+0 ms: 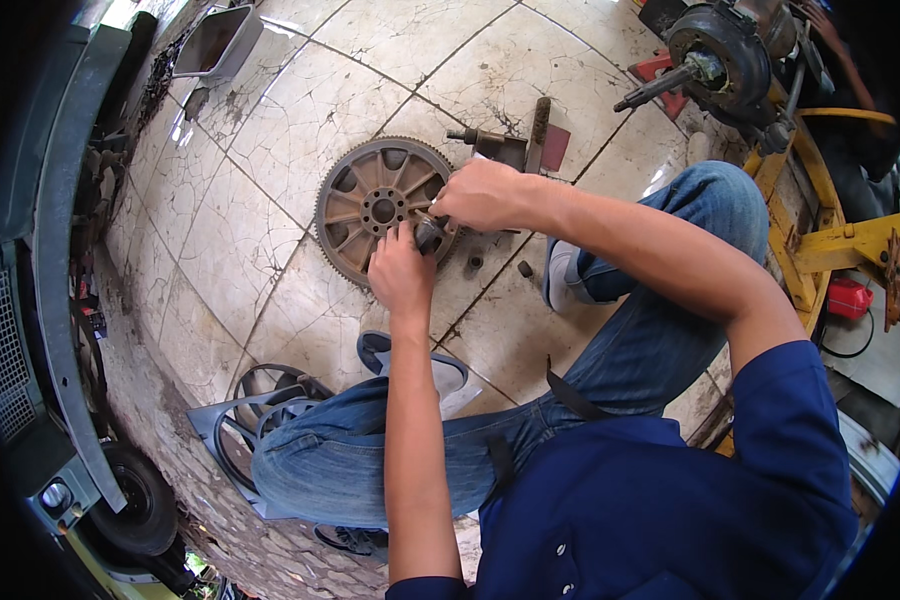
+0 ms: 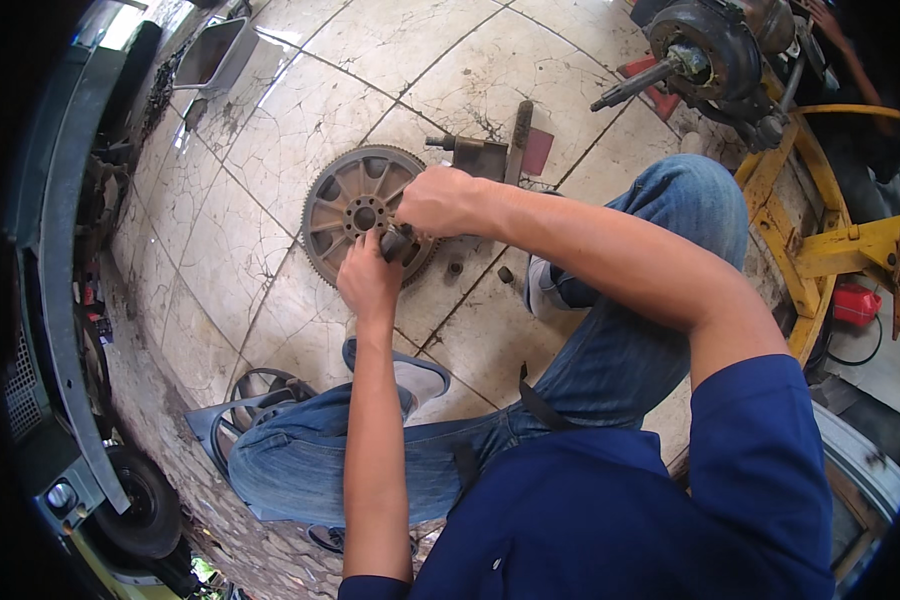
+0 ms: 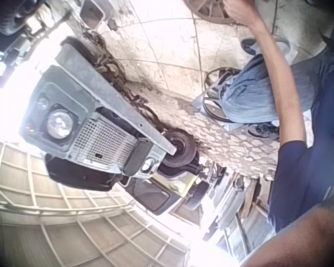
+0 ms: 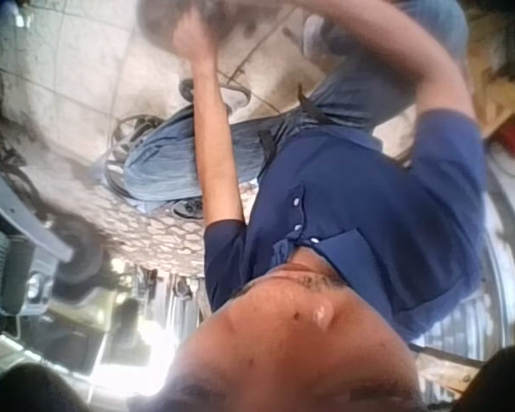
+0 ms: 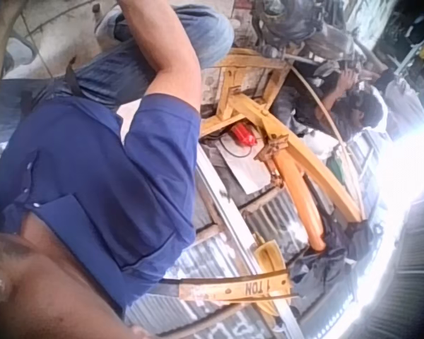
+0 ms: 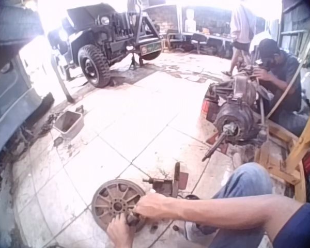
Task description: The person sits on the floor and wipes a small metal gear with a white cloth. The person then places the gear onto a larger circular metal part on the floor and continues to wipe the larger part with the cloth.
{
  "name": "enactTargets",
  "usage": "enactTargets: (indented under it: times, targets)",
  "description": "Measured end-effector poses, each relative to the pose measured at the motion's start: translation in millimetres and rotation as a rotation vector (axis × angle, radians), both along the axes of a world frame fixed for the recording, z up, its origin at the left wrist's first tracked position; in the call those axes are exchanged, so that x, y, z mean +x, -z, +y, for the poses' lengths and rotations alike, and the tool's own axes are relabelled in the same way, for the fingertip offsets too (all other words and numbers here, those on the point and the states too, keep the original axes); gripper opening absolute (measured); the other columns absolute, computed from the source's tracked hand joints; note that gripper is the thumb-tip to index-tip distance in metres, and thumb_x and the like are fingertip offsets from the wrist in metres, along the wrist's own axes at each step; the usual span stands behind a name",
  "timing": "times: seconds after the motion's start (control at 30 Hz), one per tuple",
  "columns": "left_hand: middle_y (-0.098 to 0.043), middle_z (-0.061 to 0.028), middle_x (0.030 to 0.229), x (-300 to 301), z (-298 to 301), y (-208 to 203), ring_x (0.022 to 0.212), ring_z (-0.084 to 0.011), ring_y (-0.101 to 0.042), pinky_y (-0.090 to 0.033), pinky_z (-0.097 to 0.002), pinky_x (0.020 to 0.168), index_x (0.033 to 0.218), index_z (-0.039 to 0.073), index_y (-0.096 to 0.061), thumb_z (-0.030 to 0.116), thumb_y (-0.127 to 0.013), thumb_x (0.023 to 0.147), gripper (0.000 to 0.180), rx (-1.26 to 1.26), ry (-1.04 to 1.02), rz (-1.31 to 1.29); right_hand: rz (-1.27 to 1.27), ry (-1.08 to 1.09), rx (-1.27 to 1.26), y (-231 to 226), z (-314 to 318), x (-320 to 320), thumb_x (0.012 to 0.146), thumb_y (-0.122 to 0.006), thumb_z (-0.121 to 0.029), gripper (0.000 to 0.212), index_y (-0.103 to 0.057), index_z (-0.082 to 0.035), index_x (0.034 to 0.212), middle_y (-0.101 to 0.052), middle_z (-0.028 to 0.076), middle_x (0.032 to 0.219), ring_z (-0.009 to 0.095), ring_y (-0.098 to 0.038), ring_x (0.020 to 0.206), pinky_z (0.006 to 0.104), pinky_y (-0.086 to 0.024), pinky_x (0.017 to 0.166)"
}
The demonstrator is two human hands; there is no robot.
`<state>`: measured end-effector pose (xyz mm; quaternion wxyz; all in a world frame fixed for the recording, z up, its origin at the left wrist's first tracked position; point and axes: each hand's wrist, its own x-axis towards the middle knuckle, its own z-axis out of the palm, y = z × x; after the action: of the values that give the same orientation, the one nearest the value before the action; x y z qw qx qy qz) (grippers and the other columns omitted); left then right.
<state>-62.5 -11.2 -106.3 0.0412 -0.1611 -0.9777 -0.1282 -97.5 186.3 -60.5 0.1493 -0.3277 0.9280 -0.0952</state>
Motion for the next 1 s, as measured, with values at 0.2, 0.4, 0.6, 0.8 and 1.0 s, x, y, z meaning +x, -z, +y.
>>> enactTargets:
  times: [0.2, 0.4, 0.6, 0.8, 1.0]
  targets:
    - [-0.068, -0.009, 0.095, -1, 0, 0, 0.089, -0.0297, -0.066, -0.053, -0.0414, 0.077, 0.102, 0.009, -0.065, 0.013, -0.077, 0.069, 0.035, 0.012, 0.001, 0.007, 0.035, 0.022, -0.14, -4, 10, -3, 0.083, -0.058, -0.011, 0.014, -0.07, -0.006, 0.087, -0.07, 0.018, 0.08, 0.036, -0.07, 0.081, 0.0451, -0.055, 0.07]
    - [-0.068, -0.0084, 0.096, -3, -1, -6, 0.089, -0.0289, -0.066, -0.053, -0.0409, 0.076, 0.104, 0.009, -0.066, 0.014, -0.076, 0.071, 0.035, -0.005, 0.001, -0.024, -0.1, 0.026, -0.18, -19, 5, -3, 0.082, -0.056, -0.008, 0.022, -0.069, -0.006, 0.1, -0.071, 0.017, 0.088, 0.037, -0.069, 0.087, 0.0467, -0.055, 0.072]
    - [-0.069, -0.0085, 0.095, -3, -2, -2, 0.088, -0.029, -0.067, -0.053, -0.0412, 0.076, 0.101, 0.009, -0.066, 0.015, -0.076, 0.072, 0.031, 0.013, -0.003, 0.007, -0.056, 0.034, -0.03, -16, -4, 0, 0.084, -0.055, -0.008, 0.025, -0.07, -0.006, 0.104, -0.072, 0.016, 0.09, 0.036, -0.069, 0.09, 0.0459, -0.056, 0.076]
    - [-0.069, -0.0088, 0.095, -6, -1, -4, 0.088, -0.0294, -0.067, -0.053, -0.0409, 0.075, 0.101, 0.008, -0.065, 0.015, -0.076, 0.071, 0.032, -0.019, -0.014, -0.015, -0.028, 0.052, 0.026, -7, 3, -5, 0.083, -0.055, -0.008, 0.026, -0.07, -0.008, 0.104, -0.073, 0.013, 0.097, 0.031, -0.069, 0.098, 0.0433, -0.053, 0.084]
    - [-0.069, -0.0091, 0.096, -5, -2, -2, 0.088, -0.0293, -0.067, -0.053, -0.0407, 0.076, 0.101, 0.009, -0.066, 0.014, -0.077, 0.07, 0.034, -0.005, -0.007, -0.01, -0.019, 0.022, -0.039, -15, 2, 2, 0.084, -0.056, -0.009, 0.025, -0.069, -0.01, 0.106, -0.073, 0.008, 0.103, 0.025, -0.067, 0.105, 0.0398, -0.046, 0.091]
